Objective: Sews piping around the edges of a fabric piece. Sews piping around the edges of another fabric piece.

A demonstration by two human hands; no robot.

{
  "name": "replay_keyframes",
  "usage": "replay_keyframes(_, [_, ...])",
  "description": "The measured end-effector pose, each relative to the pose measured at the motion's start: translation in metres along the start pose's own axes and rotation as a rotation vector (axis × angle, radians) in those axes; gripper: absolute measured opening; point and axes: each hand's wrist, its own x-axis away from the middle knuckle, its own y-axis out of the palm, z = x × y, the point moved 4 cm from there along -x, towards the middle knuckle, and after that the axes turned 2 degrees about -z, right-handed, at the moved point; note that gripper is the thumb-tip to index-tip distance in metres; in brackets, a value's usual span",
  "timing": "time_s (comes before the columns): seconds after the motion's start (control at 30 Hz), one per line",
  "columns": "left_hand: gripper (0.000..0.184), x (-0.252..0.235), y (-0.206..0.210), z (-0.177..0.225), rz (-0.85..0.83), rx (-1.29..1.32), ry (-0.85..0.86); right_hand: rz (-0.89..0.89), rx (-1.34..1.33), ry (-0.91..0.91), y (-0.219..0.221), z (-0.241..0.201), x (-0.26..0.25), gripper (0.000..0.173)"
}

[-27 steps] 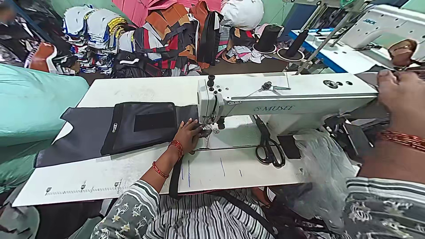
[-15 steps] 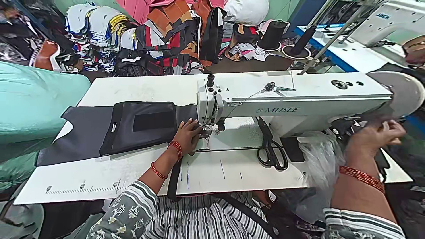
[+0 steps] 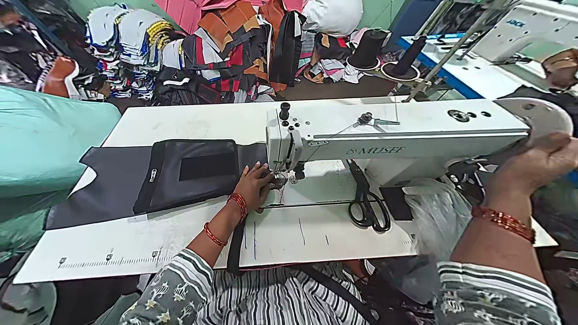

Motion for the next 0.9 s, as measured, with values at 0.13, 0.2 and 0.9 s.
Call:
replay_keyframes(0.13, [0.043, -0.001, -0.002, 0.001, -0.011, -0.004, 0.001, 0.071, -0.297, 0.034, 0.013, 0.045, 0.025, 0.048])
replay_keyframes(0.2, [0.043, 0.000, -0.001, 0.001, -0.019, -0.019, -0.001, 0.045, -0.281, 0.043, 0.011, 0.044, 0.025, 0.044])
replay_keyframes(0.9, [0.042, -0.008, -0.014, 0.006, -0.145, -0.014, -0.006, -0.187, -0.311, 0.133, 0.021, 0.060, 0.038, 0.037])
